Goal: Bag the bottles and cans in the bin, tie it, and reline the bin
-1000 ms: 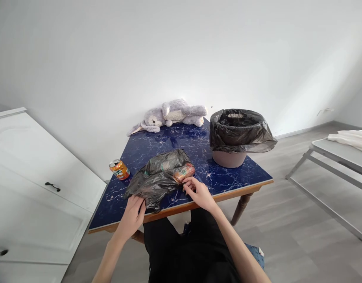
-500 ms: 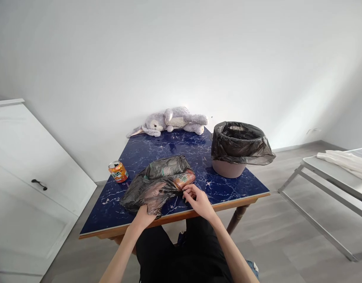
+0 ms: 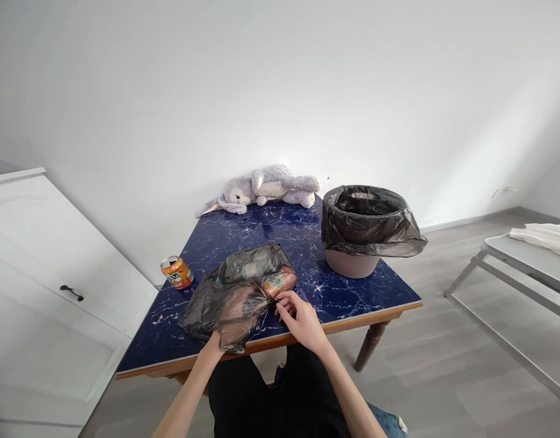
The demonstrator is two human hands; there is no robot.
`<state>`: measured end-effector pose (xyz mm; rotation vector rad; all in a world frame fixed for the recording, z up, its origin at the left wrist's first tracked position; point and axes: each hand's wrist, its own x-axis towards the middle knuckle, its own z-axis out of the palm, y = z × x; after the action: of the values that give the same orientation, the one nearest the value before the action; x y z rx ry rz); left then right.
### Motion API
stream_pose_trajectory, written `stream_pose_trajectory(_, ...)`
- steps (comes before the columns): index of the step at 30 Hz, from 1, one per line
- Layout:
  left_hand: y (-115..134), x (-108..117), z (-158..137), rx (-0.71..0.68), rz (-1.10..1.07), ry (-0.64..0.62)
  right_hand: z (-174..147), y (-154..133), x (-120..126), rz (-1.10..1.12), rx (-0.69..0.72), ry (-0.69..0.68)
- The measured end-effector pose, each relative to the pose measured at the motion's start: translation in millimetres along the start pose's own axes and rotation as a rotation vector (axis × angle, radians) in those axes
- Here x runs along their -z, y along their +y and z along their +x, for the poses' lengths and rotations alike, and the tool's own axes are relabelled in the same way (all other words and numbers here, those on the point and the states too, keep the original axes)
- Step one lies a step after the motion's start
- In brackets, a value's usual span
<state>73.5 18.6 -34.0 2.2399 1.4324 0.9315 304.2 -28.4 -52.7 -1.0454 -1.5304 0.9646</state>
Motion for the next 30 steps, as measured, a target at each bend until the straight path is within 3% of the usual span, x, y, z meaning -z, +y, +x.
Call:
stream_pose_trajectory(14, 25.2, -13.9, 15.0, 0.022, 0.049, 0.004, 0.1, -0.7, 0.8, 0.043, 0.002, -0.004)
stream_pose_trajectory(21, 16.4, -16.0, 3.2, -0.034, -0.092, 0.072, 2.4, 2.2, -1.9, 0.073, -0.009, 0.024)
stream_pose_trajectory(26, 1.8, -13.7, -8.1, -0.113, -0.211, 0.052, 2.2, 3.3, -3.2, 0.099, -0.029, 0.04)
stream_pose_trajectory(30, -0.7, -16.8, -5.7, -0.092, -0.273, 0.065, 1.6, 2.9, -3.7, 0.1, -0.046, 0.033)
